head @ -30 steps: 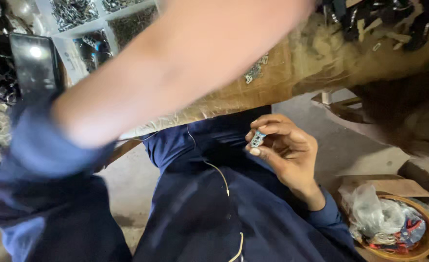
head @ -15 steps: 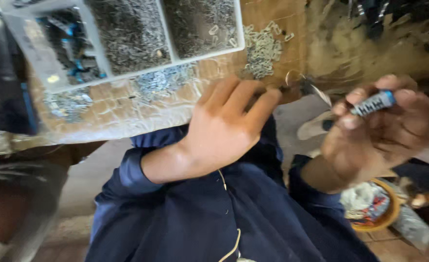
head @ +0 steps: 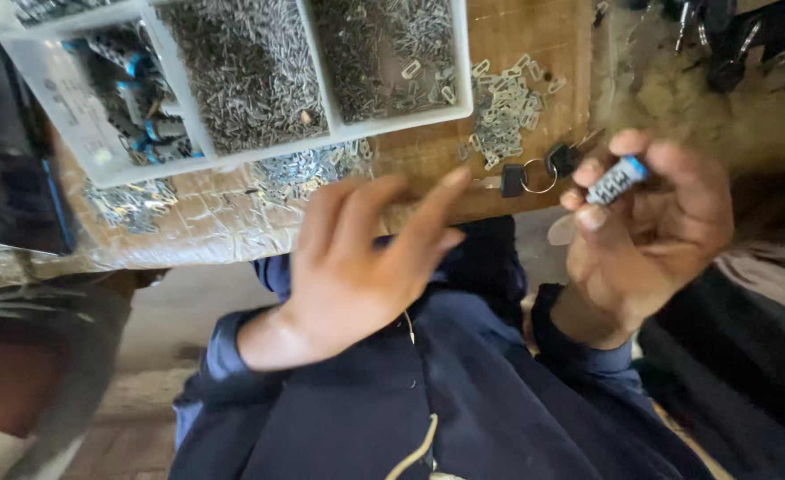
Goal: The person sits at a workbench and picks small metal staples from a compartment box, inserting them one at a time into a small blue-capped cylindrical component held in the other hand, occasionally reaching into the box for more staples.
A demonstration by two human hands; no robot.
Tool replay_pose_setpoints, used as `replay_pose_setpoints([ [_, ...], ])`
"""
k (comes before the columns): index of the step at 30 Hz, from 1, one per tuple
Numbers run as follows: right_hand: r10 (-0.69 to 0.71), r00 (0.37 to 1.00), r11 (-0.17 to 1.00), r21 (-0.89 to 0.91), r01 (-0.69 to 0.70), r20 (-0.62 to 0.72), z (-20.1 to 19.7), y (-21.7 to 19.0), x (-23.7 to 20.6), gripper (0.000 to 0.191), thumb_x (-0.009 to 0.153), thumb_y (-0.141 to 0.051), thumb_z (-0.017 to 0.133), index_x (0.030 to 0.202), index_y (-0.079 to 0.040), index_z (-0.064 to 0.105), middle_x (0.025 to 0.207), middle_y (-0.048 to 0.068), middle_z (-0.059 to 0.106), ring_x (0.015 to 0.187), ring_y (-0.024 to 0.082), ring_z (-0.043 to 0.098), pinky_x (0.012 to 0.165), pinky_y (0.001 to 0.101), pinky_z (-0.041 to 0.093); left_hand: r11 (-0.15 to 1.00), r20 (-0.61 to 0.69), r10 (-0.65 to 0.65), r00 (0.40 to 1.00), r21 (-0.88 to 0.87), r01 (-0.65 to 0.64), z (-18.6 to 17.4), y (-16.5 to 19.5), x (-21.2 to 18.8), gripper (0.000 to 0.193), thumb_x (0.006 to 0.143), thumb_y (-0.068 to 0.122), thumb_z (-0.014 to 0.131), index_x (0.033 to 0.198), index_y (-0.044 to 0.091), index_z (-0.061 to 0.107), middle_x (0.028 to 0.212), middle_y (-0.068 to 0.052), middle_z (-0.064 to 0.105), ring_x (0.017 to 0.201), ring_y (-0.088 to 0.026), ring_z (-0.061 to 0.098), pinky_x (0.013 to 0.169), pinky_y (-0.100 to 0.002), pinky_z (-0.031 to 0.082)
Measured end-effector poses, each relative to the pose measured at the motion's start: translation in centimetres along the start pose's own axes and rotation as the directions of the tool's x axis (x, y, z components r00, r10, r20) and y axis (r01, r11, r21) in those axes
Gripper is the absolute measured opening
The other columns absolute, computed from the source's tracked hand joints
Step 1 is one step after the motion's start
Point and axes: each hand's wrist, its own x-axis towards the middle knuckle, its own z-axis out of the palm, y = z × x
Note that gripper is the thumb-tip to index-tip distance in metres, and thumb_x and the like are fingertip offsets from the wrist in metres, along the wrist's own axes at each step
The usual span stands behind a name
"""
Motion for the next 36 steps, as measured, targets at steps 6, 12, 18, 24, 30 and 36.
replay_pose_setpoints([
  [6, 0.100, 0.990, 0.995, 0.008, -0.101, 0.101, 2.9, -2.9, -2.8, 0.053, 0.079, 0.014, 0.081, 0.126, -0.008, 0.071, 0.123, 0.017, 0.066, 0.093, 0.022, 0.074, 0.071, 0.0275, 0.067, 0.993, 0.012, 0.117, 0.993, 0.005, -0.117, 1.8, -1.9, -2.7, 0.029, 0.091, 0.018, 0.077, 0.120, 0.015, 0.075, 0.117, -0.005, 0.062, 0.105, -0.027, 0.061, 0.088, -0.036, 0.052],
  [12, 0.420, 0.859, 0.899, -0.001, -0.439, 0.292, 4.6, -0.2, -5.8, 0.046, 0.086, 0.019, 0.077, 0.126, -0.002, 0.067, 0.126, 0.021, 0.061, 0.102, 0.026, 0.072, 0.082, 0.0358, 0.069, 0.934, -0.059, -0.273, 0.960, -0.257, 0.249, -1.0, -3.2, -7.1, 0.021, 0.094, -0.004, 0.083, 0.108, 0.010, 0.074, 0.108, -0.004, 0.073, 0.093, -0.024, 0.064, 0.078, -0.031, 0.054],
  [18, 0.445, 0.802, 0.895, -0.170, -0.412, 0.399, 7.2, 0.6, -5.2, 0.037, 0.087, 0.016, 0.078, 0.120, 0.005, 0.068, 0.122, 0.022, 0.066, 0.095, 0.022, 0.074, 0.080, 0.0277, 0.067, 0.833, -0.164, -0.194, 0.967, -0.549, 0.074, -1.2, -2.6, -6.1, 0.025, 0.086, -0.002, 0.086, 0.106, 0.009, 0.074, 0.105, -0.005, 0.071, 0.090, -0.025, 0.063, 0.080, -0.034, 0.054],
  [24, 0.485, 0.751, 0.875, -0.253, -0.413, 0.449, 9.0, 0.8, -5.2, 0.038, 0.085, 0.016, 0.078, 0.120, 0.006, 0.068, 0.124, 0.023, 0.065, 0.098, 0.025, 0.076, 0.084, 0.0321, 0.070, 0.805, -0.086, -0.042, 0.995, -0.593, -0.017, -2.5, -5.3, -9.0, 0.029, 0.085, 0.000, 0.085, 0.110, 0.010, 0.073, 0.107, -0.003, 0.070, 0.092, -0.023, 0.063, 0.080, -0.035, 0.052],
  [30, 0.434, 0.708, 0.892, -0.156, -0.424, 0.557, 11.2, 3.0, -5.6, 0.043, 0.087, 0.015, 0.079, 0.126, 0.003, 0.067, 0.126, 0.022, 0.065, 0.100, 0.021, 0.071, 0.086, 0.0282, 0.065, 0.802, -0.203, -0.301, 0.932, -0.583, 0.132, -2.4, -5.0, -11.4, 0.029, 0.085, -0.001, 0.089, 0.108, 0.010, 0.075, 0.101, 0.002, 0.064, 0.085, -0.020, 0.060, 0.074, -0.033, 0.050],
  [36, 0.438, 0.679, 0.898, -0.325, -0.297, 0.590, 12.3, 2.9, -5.5, 0.036, 0.088, 0.010, 0.078, 0.122, 0.004, 0.068, 0.123, 0.021, 0.065, 0.101, 0.023, 0.073, 0.084, 0.0298, 0.067, 0.850, -0.056, -0.113, 0.992, -0.523, 0.068, -4.5, -7.3, -12.5, 0.034, 0.069, -0.006, 0.082, 0.100, 0.002, 0.073, 0.092, -0.006, 0.066, 0.079, -0.027, 0.060, 0.069, -0.036, 0.052],
])
